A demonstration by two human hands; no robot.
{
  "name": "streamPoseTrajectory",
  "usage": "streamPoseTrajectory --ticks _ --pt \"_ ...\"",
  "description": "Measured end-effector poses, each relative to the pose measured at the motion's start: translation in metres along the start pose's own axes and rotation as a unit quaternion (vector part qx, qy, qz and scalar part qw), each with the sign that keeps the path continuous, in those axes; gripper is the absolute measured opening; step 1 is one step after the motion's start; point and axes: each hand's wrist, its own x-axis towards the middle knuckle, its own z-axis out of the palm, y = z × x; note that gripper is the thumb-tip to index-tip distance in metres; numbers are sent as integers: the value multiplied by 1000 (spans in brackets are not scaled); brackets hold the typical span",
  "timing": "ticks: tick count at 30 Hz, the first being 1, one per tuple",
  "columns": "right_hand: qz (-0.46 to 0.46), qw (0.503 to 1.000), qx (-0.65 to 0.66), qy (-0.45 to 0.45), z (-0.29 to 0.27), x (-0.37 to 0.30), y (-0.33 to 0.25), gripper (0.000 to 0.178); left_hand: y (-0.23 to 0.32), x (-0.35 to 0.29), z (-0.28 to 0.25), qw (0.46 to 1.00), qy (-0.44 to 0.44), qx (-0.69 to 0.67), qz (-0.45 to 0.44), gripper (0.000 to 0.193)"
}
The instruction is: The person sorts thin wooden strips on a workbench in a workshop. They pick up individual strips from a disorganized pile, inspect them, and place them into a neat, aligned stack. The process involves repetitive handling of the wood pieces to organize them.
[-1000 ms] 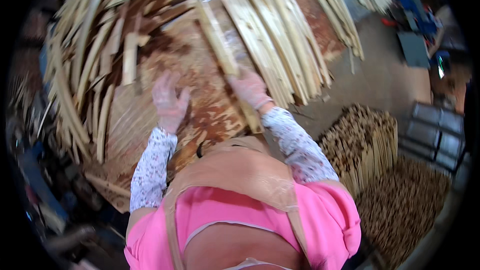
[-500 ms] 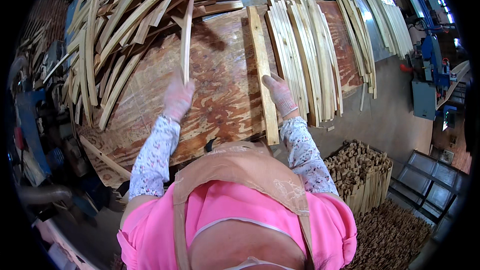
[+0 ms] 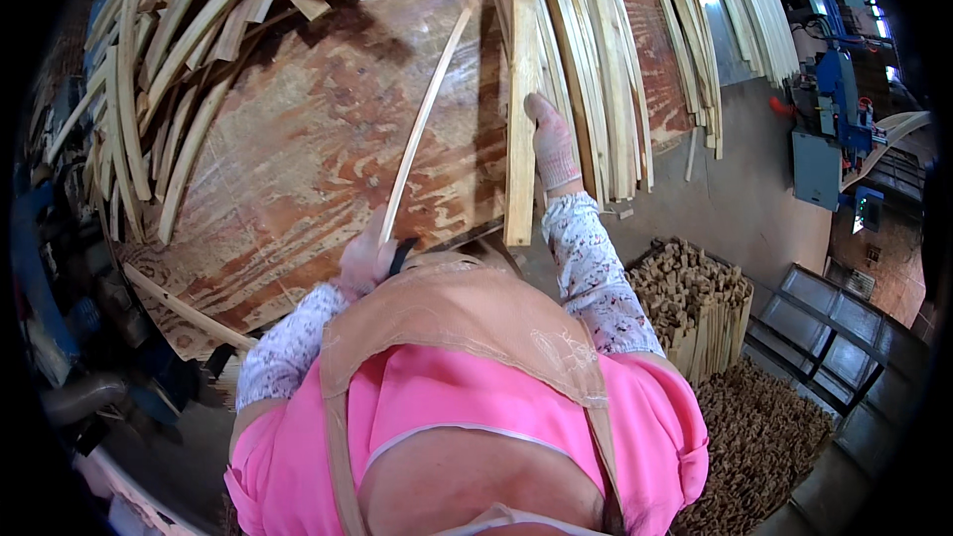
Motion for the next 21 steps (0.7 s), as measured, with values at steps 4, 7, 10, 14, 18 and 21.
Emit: streamPoseTrajectory --ticks 4,7,10,14,18,21 --pt "73 991 103 -38 -30 22 4 47 55 58 54 994 -78 64 45 92" --pt "33 994 108 -2 -32 21 -19 60 130 77 89 989 -73 120 48 97" --pt "41 991 124 -28 -47 32 -6 63 123 119 164 951 -54 202 229 57" --pt "-101 984 -136 -47 -53 33 13 50 159 102 130 954 -89 160 235 47" --pt "29 993 0 -117 -5 15 -11 57 98 96 112 957 119 -196 179 50" --pt "-164 961 -121 -188 60 -20 -9 41 64 74 40 930 167 -279 174 77"
